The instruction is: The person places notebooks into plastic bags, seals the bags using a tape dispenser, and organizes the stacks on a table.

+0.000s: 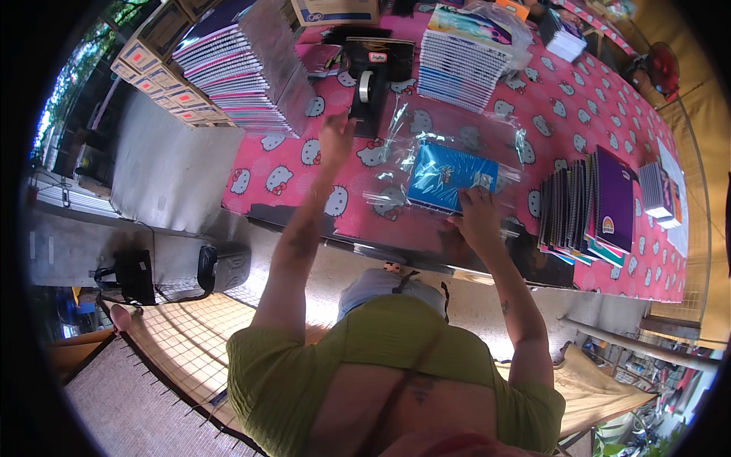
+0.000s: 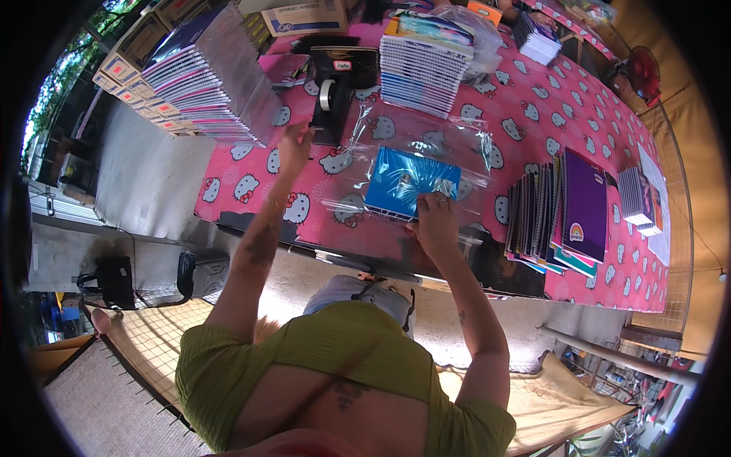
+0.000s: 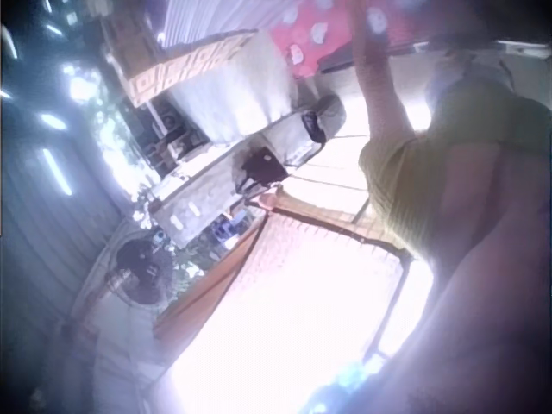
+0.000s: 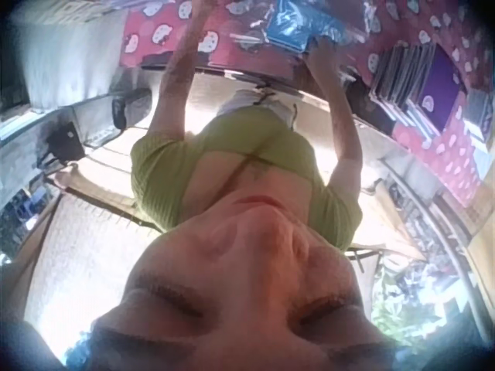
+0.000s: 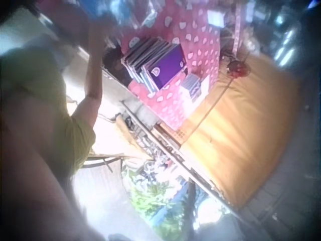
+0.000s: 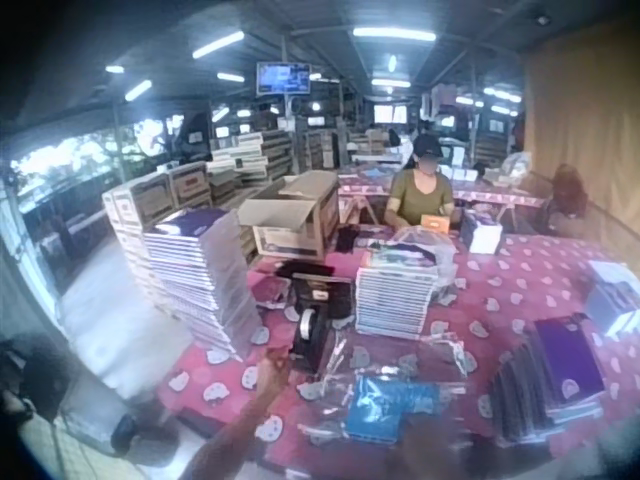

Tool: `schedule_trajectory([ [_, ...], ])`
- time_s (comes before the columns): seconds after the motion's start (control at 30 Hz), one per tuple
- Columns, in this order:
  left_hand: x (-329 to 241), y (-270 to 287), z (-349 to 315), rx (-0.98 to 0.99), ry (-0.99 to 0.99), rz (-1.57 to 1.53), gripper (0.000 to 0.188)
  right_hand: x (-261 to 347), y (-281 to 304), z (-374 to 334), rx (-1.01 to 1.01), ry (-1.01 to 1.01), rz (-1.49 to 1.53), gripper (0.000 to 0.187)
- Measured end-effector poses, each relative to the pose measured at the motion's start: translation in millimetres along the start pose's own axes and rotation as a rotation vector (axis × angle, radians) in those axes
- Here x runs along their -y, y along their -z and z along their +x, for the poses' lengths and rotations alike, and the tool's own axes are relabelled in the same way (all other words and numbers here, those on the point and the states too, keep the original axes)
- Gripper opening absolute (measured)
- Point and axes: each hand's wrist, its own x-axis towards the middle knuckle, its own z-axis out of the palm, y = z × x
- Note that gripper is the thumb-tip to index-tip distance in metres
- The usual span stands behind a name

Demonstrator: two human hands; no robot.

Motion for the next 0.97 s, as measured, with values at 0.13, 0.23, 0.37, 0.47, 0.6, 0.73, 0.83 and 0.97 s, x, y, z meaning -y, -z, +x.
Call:
schedule_trajectory([
  [0.13, 22, -3, 58, 0.485, 0.902, -0.589, 0.027, -3, -1, -1, 0.01, 0.027, -0.014, 0.066],
  [0.23, 3, -29, 35, 0.251, 0.492, -0.737, 0.011, -9, -5, -6, 0.007, -0.037, -0.033, 0.067],
  [0.37, 43, -25, -10, 0.279, 0.586, -0.938, 0.012, -2, 1, -3, 0.067, -0.067, -0.004, 0.068],
  [0.47, 64, -19, -22, 0.125, 0.298, 0.022, 0.014, -1, -5, -2, 0.004, 0.023, 0.059, 0.067],
  [0.6, -57, 3, 17, 0.246, 0.054, 0.311, 0.023, -20, -4, -7, -0.053, -0.018, 0.038, 0.066],
  [0.73, -183, -28, -25, 0.431, 0.138, -0.598, 0.012, -19, -15, -9, -0.058, 0.046, 0.089, 0.064],
  [0.83, -211, -80, -50, 0.553, 0.194, -0.617, 0.022, -21, -16, -9, -0.07, 0.08, 0.085, 0.062],
  [0.97, -230, -85, -69, 0.693, 0.413, -0.411, 0.029, -31, -26, -17, -0.1, 0.048, 0.159, 0.064],
])
